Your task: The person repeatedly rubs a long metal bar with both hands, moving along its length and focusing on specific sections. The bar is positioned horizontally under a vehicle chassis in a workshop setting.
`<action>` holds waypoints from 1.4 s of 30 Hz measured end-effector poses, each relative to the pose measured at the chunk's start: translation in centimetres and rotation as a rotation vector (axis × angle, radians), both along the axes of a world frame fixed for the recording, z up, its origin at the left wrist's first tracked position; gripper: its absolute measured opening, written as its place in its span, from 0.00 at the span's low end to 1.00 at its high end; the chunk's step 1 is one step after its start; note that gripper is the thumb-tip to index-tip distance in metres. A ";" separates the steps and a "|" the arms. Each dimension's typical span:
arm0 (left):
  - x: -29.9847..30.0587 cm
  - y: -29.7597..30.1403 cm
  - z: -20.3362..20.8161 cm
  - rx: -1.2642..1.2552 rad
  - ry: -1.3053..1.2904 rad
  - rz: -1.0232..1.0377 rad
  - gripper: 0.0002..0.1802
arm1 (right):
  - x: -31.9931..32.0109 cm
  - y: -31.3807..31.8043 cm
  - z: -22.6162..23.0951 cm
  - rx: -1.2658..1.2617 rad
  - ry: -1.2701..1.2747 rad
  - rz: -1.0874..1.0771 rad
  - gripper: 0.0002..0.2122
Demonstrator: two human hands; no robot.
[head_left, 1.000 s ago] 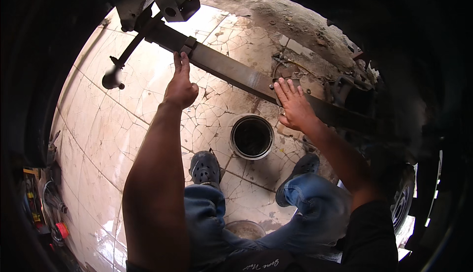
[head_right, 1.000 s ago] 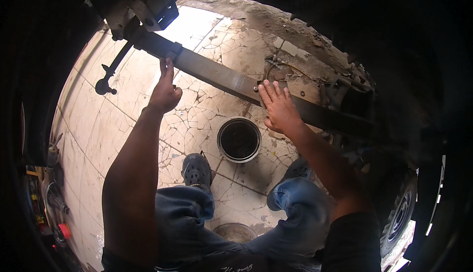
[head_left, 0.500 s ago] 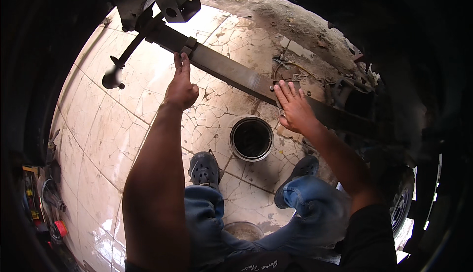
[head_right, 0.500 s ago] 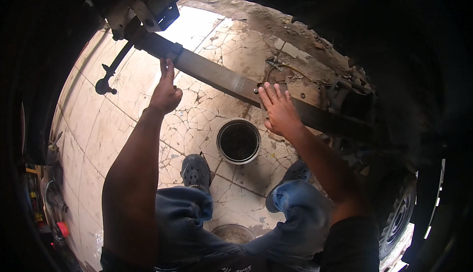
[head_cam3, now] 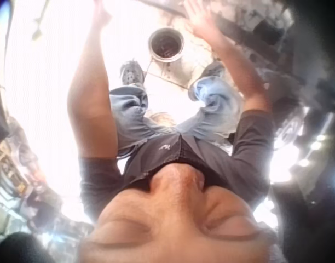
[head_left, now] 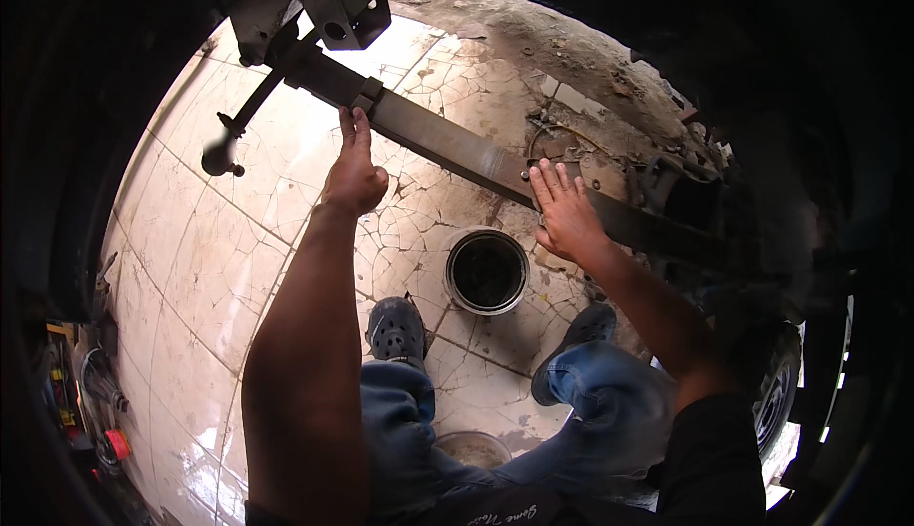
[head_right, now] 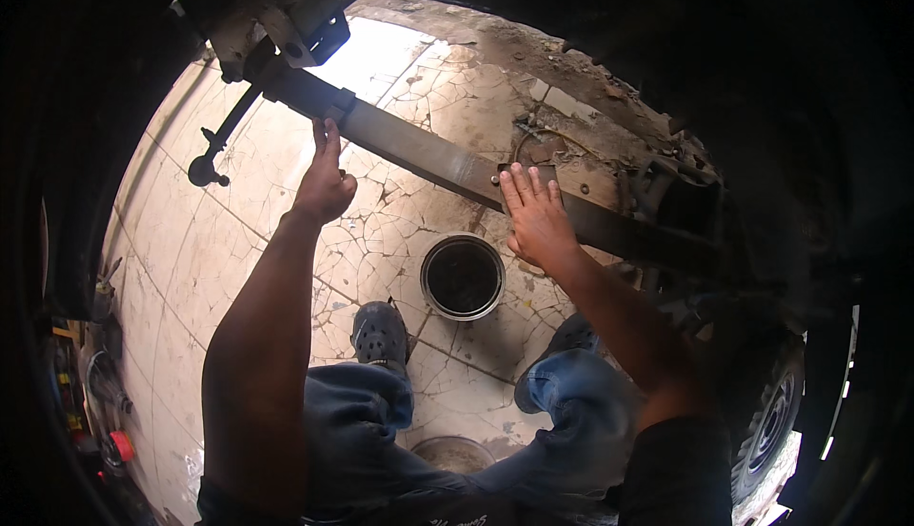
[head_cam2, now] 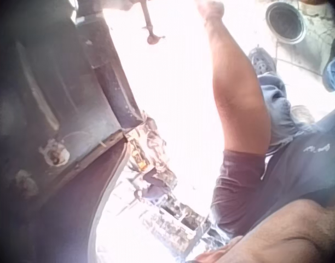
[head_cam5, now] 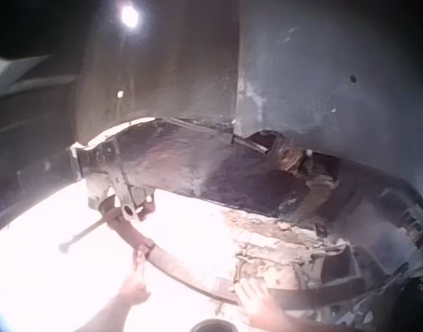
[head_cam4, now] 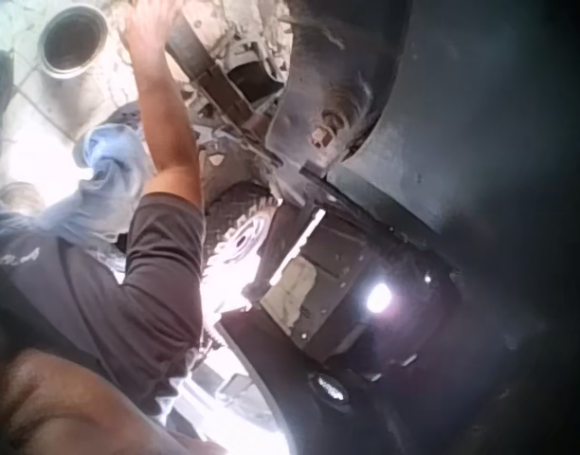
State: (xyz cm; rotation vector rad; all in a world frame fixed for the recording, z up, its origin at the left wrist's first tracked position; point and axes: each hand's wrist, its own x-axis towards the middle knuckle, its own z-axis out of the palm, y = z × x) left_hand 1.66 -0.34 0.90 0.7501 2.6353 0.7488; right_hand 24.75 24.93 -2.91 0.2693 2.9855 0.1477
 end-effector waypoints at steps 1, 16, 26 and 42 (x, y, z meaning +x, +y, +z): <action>-0.1 0.0 0.0 -0.002 -0.020 -0.012 0.53 | 0.6 -0.2 0.1 -0.005 0.001 -0.001 0.47; -0.7 -0.4 -1.2 -0.022 0.066 -0.004 0.54 | 0.7 -1.0 0.2 -0.007 0.011 0.001 0.47; 0.3 0.8 0.2 -0.028 -0.019 0.055 0.53 | -1.7 -1.0 0.0 0.029 0.015 -0.084 0.50; 0.1 0.5 -0.2 0.002 -0.018 0.021 0.53 | -1.4 -3.0 0.2 0.051 -0.069 -0.187 0.50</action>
